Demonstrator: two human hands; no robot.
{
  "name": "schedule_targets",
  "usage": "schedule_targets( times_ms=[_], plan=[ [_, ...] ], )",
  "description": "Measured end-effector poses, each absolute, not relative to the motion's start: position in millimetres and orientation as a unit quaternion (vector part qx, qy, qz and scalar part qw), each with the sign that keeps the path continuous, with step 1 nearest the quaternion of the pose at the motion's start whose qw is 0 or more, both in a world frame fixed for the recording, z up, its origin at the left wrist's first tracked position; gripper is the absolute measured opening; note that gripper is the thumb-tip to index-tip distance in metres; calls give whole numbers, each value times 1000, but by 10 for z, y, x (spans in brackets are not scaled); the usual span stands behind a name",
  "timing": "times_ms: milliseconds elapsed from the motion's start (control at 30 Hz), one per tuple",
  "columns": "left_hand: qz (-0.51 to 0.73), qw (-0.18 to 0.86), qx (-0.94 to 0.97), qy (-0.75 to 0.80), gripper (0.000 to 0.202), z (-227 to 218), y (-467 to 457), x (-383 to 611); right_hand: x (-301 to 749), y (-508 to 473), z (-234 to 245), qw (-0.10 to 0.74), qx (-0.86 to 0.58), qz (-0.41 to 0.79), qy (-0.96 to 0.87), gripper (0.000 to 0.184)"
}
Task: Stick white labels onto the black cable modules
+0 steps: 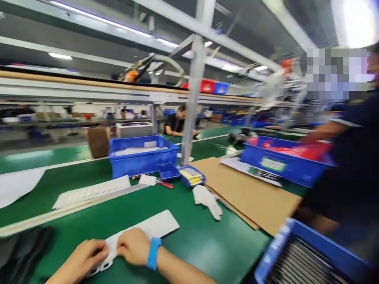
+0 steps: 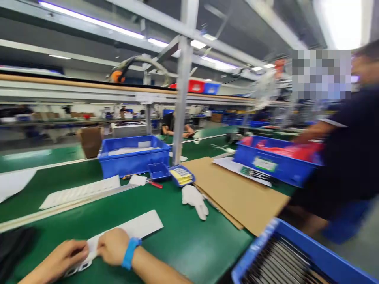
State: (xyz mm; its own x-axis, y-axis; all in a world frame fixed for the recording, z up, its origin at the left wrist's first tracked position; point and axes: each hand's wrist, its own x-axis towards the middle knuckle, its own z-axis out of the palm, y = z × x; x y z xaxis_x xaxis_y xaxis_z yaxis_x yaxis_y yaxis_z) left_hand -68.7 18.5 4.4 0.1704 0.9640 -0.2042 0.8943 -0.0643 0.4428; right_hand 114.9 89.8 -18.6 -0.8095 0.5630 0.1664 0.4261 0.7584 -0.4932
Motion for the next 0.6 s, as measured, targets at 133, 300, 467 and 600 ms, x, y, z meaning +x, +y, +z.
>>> schedule_targets(
  times_ms=[133,300,467,600],
  plan=[
    [60,312,730,606,22,89,63,-830,1210,848,-238,97,-228,280,-927,15],
    [77,245,718,647,24,93,-111,-641,1245,746,-262,109,-260,290,-915,17],
    [72,160,741,649,14,70,-214,-436,1260,730,-272,73,-234,379,-892,19],
    [45,145,746,648,13,31,-245,-377,1277,700,-322,67,-198,362,-908,23]
  ],
)
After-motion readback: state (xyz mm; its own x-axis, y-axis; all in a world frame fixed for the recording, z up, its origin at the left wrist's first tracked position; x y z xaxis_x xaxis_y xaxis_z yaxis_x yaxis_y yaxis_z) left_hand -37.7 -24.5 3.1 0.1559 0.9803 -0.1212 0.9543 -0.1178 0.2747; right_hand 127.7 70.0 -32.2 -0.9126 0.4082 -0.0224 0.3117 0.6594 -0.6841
